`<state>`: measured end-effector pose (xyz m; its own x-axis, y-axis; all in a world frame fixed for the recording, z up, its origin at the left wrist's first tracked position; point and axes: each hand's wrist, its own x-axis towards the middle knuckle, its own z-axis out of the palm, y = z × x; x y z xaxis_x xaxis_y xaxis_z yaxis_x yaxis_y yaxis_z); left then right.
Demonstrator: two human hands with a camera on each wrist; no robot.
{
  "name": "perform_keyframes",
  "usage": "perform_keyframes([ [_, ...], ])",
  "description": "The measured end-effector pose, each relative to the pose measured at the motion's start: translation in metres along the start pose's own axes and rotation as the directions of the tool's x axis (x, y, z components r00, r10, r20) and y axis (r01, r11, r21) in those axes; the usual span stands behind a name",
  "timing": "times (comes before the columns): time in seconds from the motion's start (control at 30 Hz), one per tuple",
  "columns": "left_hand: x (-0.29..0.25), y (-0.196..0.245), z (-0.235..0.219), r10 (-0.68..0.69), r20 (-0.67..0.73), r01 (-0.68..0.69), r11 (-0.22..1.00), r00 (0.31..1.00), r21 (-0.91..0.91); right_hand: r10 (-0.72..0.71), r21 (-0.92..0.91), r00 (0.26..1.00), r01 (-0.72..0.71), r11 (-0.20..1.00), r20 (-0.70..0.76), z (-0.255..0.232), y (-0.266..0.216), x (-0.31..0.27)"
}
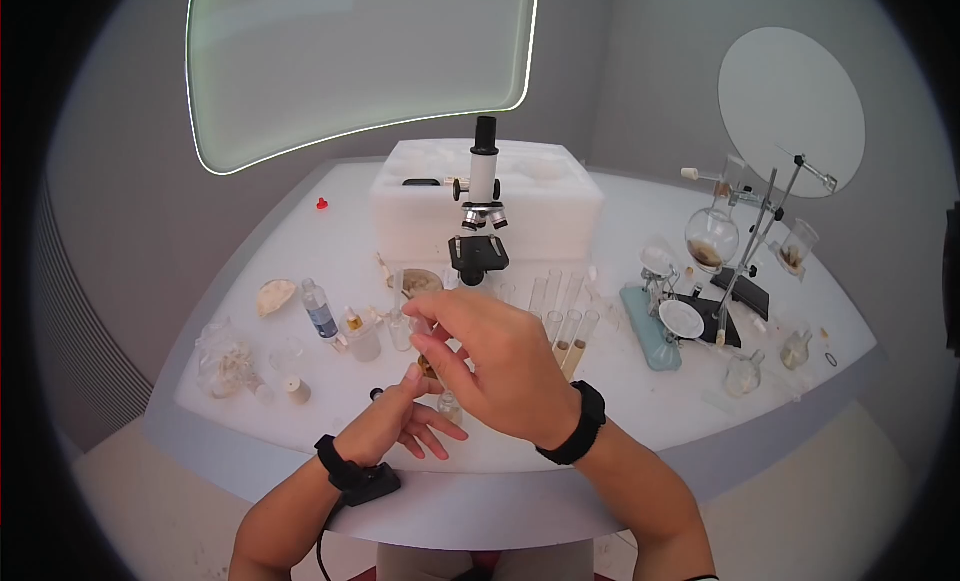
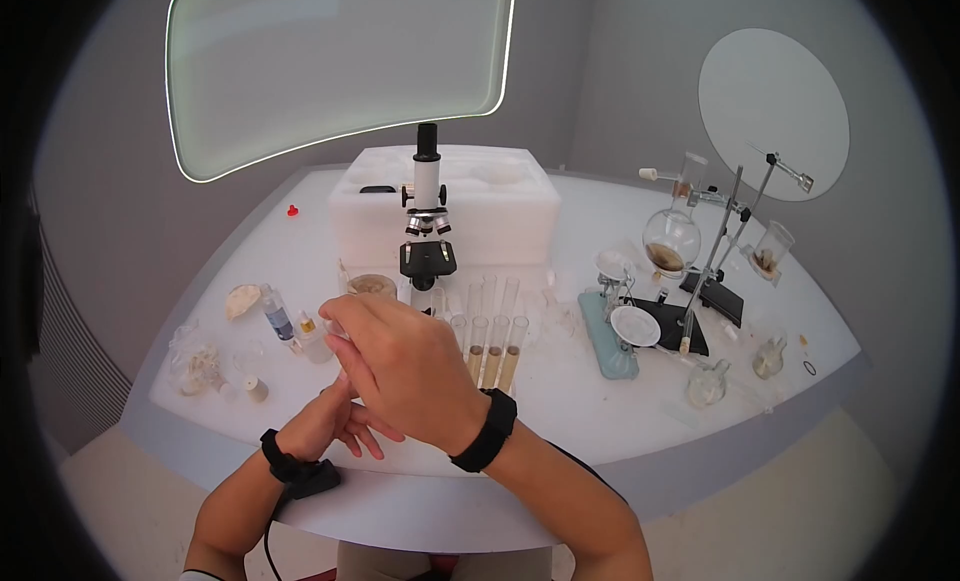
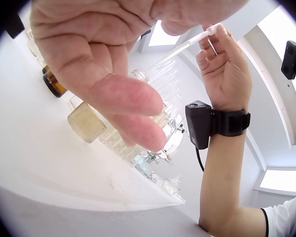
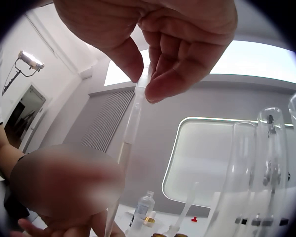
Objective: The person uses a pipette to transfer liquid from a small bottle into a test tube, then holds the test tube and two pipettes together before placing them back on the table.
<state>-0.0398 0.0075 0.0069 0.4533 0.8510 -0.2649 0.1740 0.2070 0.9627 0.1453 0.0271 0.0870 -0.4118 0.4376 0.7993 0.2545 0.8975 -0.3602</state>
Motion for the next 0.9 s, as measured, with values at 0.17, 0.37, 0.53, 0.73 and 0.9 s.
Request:
perform_keyframes([
  [0.17,0.001,-0.001,-0.001,0.002,0.009,-0.002,1.0,1.0,0.009,0.029,-0.076,0.997,-0.024,0.997,0.066,0.008,0.006,-0.004],
  [0.37,0.001,0.0,0.0,-0.018,0.008,0.018,1.0,1.0,0.022,0.039,-0.082,0.991,-0.029,0.996,0.131,0.013,0.01,-0.007],
  [0.53,0.001,0.001,0.0,-0.02,0.011,0.02,1.0,1.0,0.018,0.12,0.006,0.977,-0.123,0.992,0.177,0.013,0.011,-0.007],
  [0.73,0.002,-0.002,0.0,-0.009,-0.008,0.009,1.0,1.0,0.006,0.154,0.063,0.972,-0.168,0.984,0.179,0.013,0.013,-0.007],
  [0.9,0.002,-0.003,0.0,-0.002,-0.001,0.002,1.0,1.0,0.004,0.115,0.026,0.983,-0.12,0.992,0.139,0.013,0.014,-0.006],
])
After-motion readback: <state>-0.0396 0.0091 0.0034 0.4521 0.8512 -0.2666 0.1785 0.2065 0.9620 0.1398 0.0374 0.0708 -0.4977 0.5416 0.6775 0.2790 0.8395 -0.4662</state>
